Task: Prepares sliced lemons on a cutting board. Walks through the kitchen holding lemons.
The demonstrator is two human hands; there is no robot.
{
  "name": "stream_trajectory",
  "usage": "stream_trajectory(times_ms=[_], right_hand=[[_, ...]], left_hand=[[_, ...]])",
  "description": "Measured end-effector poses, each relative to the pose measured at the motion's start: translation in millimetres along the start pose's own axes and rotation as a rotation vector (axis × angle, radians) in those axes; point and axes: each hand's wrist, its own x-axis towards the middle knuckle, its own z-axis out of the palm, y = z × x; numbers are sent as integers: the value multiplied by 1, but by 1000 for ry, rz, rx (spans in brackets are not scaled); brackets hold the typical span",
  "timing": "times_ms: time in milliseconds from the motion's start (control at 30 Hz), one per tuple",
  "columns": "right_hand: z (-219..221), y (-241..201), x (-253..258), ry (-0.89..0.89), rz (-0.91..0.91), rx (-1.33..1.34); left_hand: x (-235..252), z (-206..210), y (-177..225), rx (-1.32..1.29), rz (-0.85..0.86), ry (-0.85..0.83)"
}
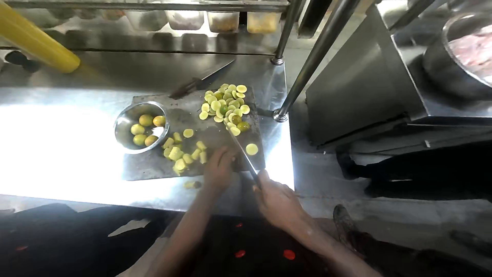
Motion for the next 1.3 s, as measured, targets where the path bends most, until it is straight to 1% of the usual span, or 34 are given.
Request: stream_trajectory(times_ms=[100, 167, 267, 367, 467, 533, 633, 867, 1100, 1167, 1300], right_hand=[[-3, 7, -2, 34, 28, 28], [-6, 15, -8, 15, 48, -2], [-9, 22, -20, -9, 45, -70], [-9, 24, -24, -42, 49, -70], [-7, 16, -18, -54, 34, -49], [-6, 8, -11, -53, 26, -64], [-7, 3, -7, -43, 26, -79], [-11, 12, -14, -21, 48, -105], [-8, 4, -24, 52, -7, -153], [-10, 3, -26, 51, 10, -180], [-21, -5, -26, -43, 61, -206]], left_hand=[[9, 0, 2, -28, -17, -110], [12, 2, 8, -46, -32, -142], [8, 5, 11, -92, -49, -116], [3, 5, 7, -135, 3, -142], [3, 2, -1, -56, 48, -126], [5, -2, -7, -5, 31, -110], [8, -4, -12, -57, -9, -88], [20, -3, -8, -271, -148, -197], [23, -4, -11, -298, -141, -187], [23, -4, -12, -315, -139, -176], [21, -1, -12, -343, -141, -167]])
